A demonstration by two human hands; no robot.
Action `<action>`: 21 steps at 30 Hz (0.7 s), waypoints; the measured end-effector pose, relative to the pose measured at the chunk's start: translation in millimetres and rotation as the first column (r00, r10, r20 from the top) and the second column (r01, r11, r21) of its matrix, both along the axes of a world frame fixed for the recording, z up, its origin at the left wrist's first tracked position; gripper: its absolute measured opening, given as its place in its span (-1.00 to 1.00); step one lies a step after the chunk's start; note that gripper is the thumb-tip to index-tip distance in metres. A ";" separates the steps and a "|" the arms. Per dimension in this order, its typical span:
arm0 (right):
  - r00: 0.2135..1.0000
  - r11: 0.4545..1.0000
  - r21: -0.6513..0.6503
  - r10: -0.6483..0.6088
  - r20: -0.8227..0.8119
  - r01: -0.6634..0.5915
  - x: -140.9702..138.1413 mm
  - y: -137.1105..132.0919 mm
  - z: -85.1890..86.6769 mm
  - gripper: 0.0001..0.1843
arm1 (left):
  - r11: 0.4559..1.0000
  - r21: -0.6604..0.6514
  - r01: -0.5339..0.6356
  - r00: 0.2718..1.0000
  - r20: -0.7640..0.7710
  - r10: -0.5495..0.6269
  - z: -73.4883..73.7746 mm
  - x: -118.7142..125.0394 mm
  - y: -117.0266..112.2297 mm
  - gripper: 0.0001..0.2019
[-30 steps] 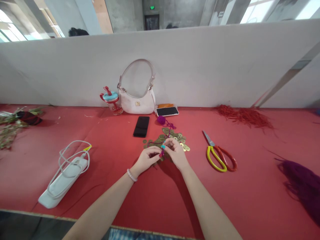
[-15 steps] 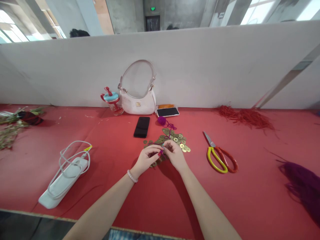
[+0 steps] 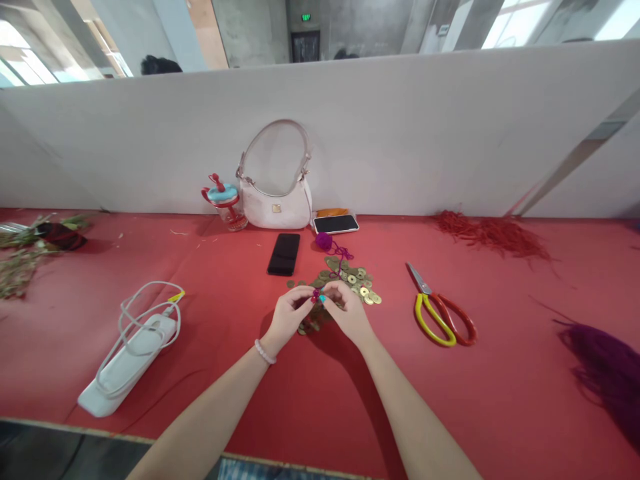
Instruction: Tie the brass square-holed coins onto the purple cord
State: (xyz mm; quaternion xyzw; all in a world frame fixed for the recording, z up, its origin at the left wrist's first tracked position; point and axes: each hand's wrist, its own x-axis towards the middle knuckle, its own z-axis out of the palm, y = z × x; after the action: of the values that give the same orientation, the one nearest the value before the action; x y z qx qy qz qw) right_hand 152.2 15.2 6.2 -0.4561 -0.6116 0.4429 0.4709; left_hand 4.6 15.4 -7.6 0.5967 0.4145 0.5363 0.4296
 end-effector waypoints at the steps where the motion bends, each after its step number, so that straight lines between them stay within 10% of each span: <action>1: 1.000 1.000 0.000 0.008 0.005 -0.008 0.1 -0.1 -0.9 -0.87 | 1.000 -0.001 -0.001 1.000 0.000 0.001 0.0 0.0 0.0 -0.88; 21: 0.994 1.000 0.027 -0.008 -0.112 0.011 4.3 1.6 -5.6 -0.91 | 0.991 -0.127 -0.031 0.989 0.142 0.049 -1.9 1.6 1.3 -0.84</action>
State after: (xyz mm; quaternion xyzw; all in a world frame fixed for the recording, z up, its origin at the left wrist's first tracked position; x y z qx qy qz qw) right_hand 156.5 16.8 0.6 -0.4266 -0.5882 0.4571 0.5128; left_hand 6.2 16.7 -9.6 0.5197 0.4266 0.5599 0.4842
